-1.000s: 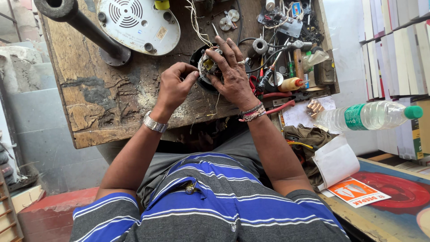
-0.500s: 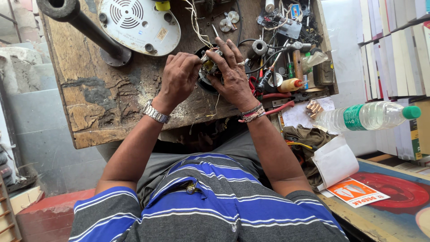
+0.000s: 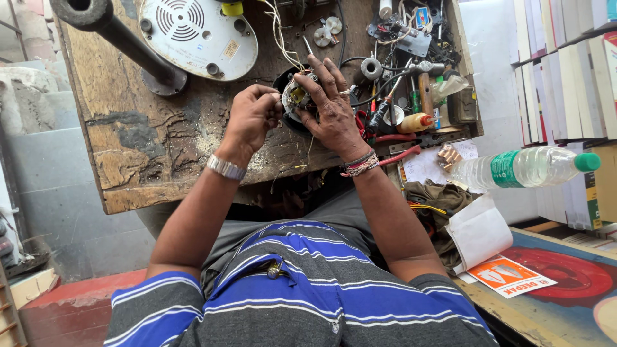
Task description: The person works on a disassembled ceiling fan motor on a cluttered workbench. They use a screwdriver to adjust internal components and wires, then use pliers to manipulate and secure connections within the motor housing.
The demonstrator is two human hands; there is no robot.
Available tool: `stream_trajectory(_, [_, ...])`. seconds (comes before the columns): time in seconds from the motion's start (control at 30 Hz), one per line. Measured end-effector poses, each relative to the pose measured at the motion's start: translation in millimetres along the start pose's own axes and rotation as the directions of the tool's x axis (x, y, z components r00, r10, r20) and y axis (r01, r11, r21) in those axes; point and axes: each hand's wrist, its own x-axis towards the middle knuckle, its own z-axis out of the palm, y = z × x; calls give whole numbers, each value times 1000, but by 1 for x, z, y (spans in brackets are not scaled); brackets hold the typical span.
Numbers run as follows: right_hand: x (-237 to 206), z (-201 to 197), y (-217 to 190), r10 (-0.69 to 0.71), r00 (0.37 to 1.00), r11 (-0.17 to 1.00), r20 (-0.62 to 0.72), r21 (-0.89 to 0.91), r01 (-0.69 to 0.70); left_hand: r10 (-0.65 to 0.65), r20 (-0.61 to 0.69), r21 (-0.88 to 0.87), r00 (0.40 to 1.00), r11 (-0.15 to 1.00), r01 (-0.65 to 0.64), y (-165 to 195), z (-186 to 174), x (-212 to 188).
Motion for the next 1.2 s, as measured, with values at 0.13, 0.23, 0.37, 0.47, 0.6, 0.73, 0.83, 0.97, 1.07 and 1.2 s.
stream_trajectory(0.13, [0,2,1,-1,1000,1000,3,-5,1,289,22,33,957,957,-290,-5,1,-18])
stream_trajectory(0.23, [1,2,1,-6,1000,1000,6,-5,6,238,-45,163,970,960,-227,-7,3,-25])
stream_trajectory(0.37, [1,2,0,-2,1000,1000,11,-14,2,122,-137,147,983,984,-101,-8,5,-22])
stream_trajectory(0.47, [0,1,0,-1,1000,1000,10,-20,2,149,-110,94,983,986,-138,-15,6,-26])
stream_trajectory(0.6, [2,2,-1,5,1000,1000,4,-3,-5,285,-27,128,958,952,-280,-20,7,-24])
stream_trajectory(0.73, [2,2,-2,-4,1000,1000,0,-7,4,620,71,610,781,592,-526,-20,9,-27])
stream_trajectory(0.83, [1,1,-4,-7,1000,1000,1,-2,7,799,414,815,436,-113,-568,-14,12,-28])
stream_trajectory(0.97, [2,0,-5,-5,1000,1000,2,-9,5,659,709,650,251,-472,-596,12,5,-20])
stream_trajectory(1.07, [3,0,-4,-6,1000,1000,-2,-10,6,570,772,574,281,-436,-693,26,-3,-16])
stream_trajectory(1.2, [3,1,-4,-3,1000,1000,-3,-11,3,567,662,680,490,-181,-710,18,3,-7])
